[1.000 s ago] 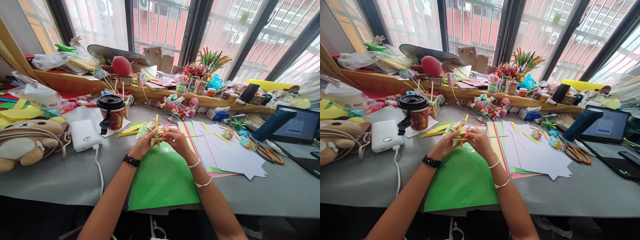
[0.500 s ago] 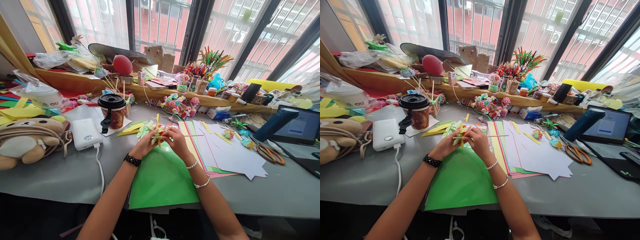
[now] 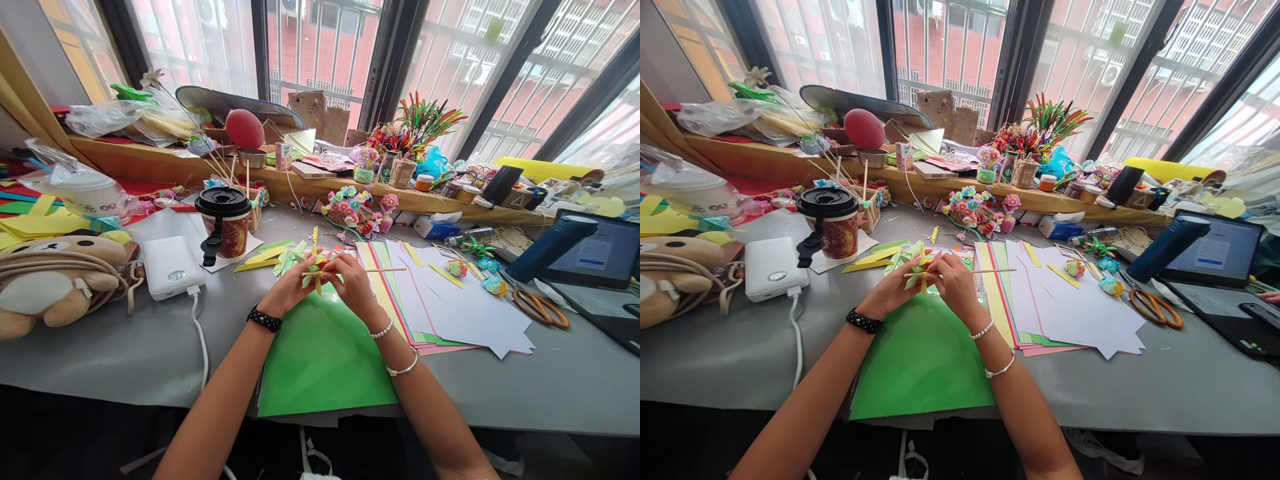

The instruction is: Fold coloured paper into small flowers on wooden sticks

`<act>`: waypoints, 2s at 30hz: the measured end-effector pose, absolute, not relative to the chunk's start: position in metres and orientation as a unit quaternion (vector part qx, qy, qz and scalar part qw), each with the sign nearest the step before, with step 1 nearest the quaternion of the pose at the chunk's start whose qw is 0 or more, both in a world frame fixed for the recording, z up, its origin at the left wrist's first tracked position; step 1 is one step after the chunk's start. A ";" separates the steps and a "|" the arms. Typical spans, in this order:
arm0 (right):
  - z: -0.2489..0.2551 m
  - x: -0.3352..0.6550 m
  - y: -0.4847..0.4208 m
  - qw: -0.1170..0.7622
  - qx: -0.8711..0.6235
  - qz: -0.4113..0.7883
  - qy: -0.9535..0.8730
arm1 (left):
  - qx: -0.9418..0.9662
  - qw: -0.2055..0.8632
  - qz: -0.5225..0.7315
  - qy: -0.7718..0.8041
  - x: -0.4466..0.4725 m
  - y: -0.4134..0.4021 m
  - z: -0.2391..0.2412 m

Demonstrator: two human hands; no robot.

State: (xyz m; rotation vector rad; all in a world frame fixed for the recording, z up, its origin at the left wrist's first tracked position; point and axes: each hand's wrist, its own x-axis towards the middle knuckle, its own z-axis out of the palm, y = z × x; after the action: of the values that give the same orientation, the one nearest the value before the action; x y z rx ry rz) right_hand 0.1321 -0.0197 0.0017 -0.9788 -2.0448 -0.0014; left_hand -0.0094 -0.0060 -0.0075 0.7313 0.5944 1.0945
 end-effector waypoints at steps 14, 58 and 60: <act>0.002 0.132 -0.019 0.410 -0.395 -0.005 -0.822 | 0.348 0.750 0.492 0.273 -0.011 -0.004 -0.009; -0.003 0.127 -0.019 0.432 -0.394 0.019 -0.811 | 0.299 0.729 0.538 0.299 -0.009 -0.005 -0.009; -0.003 0.126 -0.019 0.436 -0.399 0.030 -0.806 | 0.308 0.725 0.536 0.305 -0.009 -0.005 -0.009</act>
State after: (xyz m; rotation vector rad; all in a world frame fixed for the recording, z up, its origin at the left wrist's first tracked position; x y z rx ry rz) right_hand 0.1264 -0.0194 -0.0034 -0.9939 -2.0050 0.0736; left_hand -0.0086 -0.0053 -0.0092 0.6792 0.6720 1.1817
